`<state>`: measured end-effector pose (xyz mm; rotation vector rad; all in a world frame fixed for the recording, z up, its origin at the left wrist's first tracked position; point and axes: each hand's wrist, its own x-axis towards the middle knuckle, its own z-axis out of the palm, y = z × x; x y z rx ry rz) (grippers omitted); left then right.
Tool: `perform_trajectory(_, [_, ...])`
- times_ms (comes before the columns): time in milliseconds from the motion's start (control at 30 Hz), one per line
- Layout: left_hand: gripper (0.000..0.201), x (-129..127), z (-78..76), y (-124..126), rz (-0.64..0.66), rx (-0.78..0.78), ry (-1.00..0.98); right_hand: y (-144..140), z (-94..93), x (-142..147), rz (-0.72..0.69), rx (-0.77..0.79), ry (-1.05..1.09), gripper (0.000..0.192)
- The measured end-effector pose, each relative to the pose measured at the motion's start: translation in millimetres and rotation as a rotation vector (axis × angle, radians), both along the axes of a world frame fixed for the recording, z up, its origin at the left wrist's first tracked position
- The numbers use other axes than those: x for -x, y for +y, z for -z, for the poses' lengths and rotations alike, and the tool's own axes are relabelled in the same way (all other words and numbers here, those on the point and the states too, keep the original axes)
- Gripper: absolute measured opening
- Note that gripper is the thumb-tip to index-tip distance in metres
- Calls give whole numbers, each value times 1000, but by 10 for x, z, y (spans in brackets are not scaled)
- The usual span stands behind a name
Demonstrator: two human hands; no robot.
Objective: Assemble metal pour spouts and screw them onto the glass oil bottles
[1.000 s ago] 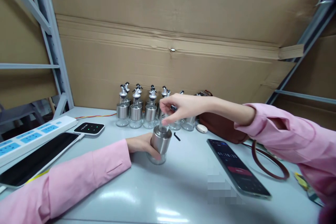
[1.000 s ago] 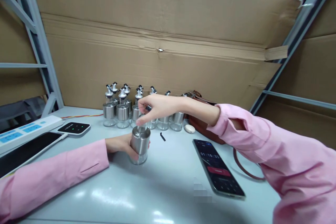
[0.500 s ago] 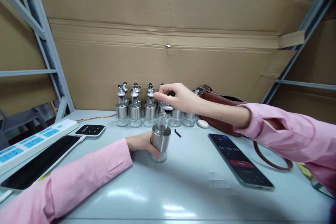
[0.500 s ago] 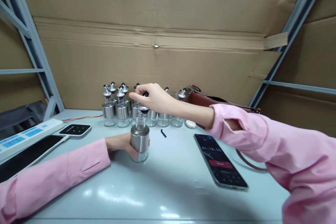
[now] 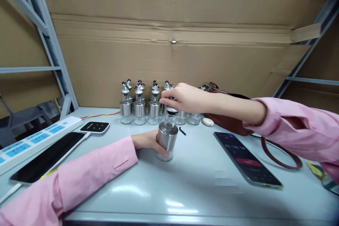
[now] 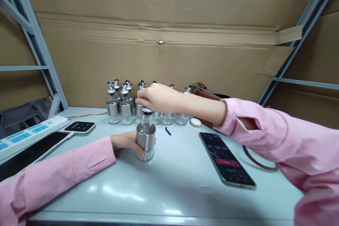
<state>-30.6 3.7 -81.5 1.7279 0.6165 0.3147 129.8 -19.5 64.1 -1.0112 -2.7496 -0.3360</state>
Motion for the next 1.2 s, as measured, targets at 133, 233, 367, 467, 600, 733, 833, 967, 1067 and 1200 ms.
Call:
perform_trajectory(133, [48,-11,5,10,7,-37,-9,-33,-22,7,11,-64,-91,34])
perform_trajectory(233, [51,-20,-1,14,27,-34,-4,-70,-39,3,52,-78,-140,33])
perform_trajectory(367, [52,-23,18,36,34,-49,-15,-105,-24,23,39,-85,-147,32])
perform_trajectory(467, [55,-24,33,51,32,-54,-27,-103,27,41,24,-93,-122,31])
perform_trajectory(600, [55,-16,11,37,23,-48,-32,-32,129,19,-29,-35,-7,33])
perform_trajectory(733, [56,-3,-5,21,2,-35,-27,27,197,-21,-60,-16,77,34])
perform_trajectory(833, [55,1,1,23,-2,-49,-21,2,157,-24,-43,7,46,31])
perform_trajectory(967, [55,2,13,26,-27,-103,1,-48,-1,79,63,67,-161,18])
perform_trajectory(1067, [54,12,33,30,-27,-98,-2,-44,-91,276,177,145,-298,20])
perform_trajectory(1200, [58,35,66,53,-24,-57,-63,-50,-93,537,392,121,-254,20])
